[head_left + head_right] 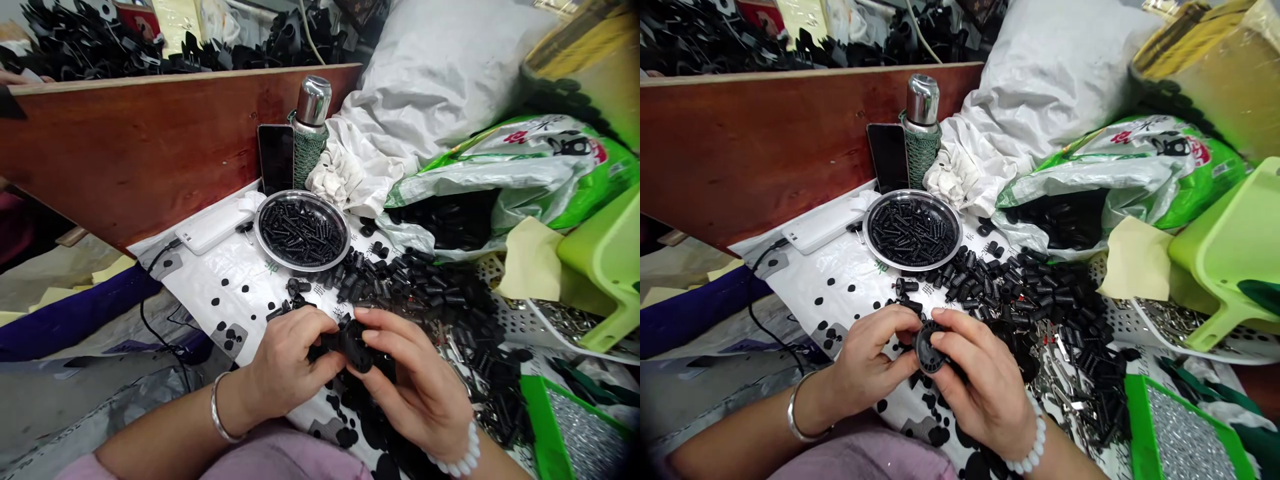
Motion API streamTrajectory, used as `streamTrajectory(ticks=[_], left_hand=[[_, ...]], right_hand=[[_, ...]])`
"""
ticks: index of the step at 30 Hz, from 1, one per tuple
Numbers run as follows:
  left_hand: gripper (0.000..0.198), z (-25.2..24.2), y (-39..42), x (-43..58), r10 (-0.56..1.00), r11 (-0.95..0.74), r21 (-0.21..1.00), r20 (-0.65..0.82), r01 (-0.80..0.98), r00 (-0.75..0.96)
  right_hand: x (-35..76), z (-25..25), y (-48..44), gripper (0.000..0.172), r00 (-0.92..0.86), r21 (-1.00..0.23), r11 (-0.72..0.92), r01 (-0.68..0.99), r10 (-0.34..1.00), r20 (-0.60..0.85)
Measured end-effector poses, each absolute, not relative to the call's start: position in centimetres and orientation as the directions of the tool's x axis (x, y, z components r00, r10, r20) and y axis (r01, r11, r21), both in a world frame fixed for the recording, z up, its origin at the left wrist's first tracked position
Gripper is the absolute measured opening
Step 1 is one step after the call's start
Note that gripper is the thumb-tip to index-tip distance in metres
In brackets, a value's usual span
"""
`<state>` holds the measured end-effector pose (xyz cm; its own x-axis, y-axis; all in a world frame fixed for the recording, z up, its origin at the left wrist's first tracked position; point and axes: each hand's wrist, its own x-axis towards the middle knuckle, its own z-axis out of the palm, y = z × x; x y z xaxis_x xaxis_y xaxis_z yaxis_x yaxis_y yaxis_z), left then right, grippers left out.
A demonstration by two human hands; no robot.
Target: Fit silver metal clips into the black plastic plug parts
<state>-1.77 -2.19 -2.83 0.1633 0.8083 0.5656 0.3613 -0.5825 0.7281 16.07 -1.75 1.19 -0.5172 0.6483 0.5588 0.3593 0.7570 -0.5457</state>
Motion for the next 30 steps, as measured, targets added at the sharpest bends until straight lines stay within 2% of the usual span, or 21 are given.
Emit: streamTrajectory(ticks=[4, 9, 12, 19, 23, 27, 30], left_hand=[[0.013, -2.9, -2.3, -2.1, 0.833, -0.550, 0.770, 0.535, 0.324, 0.144], [0.022, -3.2, -2.2, -2.1, 0.807, -0.589, 0.742, 0.555, 0.320, 0.201], [0.024, -3.3, -2.2, -1.9, 0.797, -0.603, 0.734, 0.558, 0.311, 0.230], [0.027, -2.6, -2.5, -1.9, 0.778, -0.618, 0.742, 0.531, 0.259, 0.335], [0.026, -2.5, -2.5, -2.0, 0.777, -0.614, 0.730, 0.491, 0.302, 0.393], [0.024, -2.7, -2.3, -1.7, 0.756, -0.652, 0.649, 0.517, 0.392, 0.401], [0.023, -2.7, -2.2, -1.4, 0.739, -0.673, 0.610, 0.533, 0.418, 0.411]], right_hand=[[16.3, 1.9, -1.6, 0.032, -0.611, -0.411, 0.802, 0.433, 0.596, 0.521], [16.9, 2.9, -1.8, 0.031, -0.710, -0.264, 0.840, 0.475, 0.542, 0.449], [17.1, 3.1, -2.0, 0.029, -0.721, -0.266, 0.836, 0.479, 0.548, 0.424], [17.6, 2.9, -2.0, 0.022, -0.644, -0.354, 0.777, 0.520, 0.629, 0.435], [18.2, 3.2, -2.2, 0.023, -0.644, -0.390, 0.741, 0.546, 0.669, 0.370], [18.0, 3.3, -3.0, 0.040, -0.610, -0.352, 0.695, 0.626, 0.719, 0.333], [17.9, 2.9, -3.5, 0.042, -0.603, -0.297, 0.680, 0.670, 0.732, 0.317]])
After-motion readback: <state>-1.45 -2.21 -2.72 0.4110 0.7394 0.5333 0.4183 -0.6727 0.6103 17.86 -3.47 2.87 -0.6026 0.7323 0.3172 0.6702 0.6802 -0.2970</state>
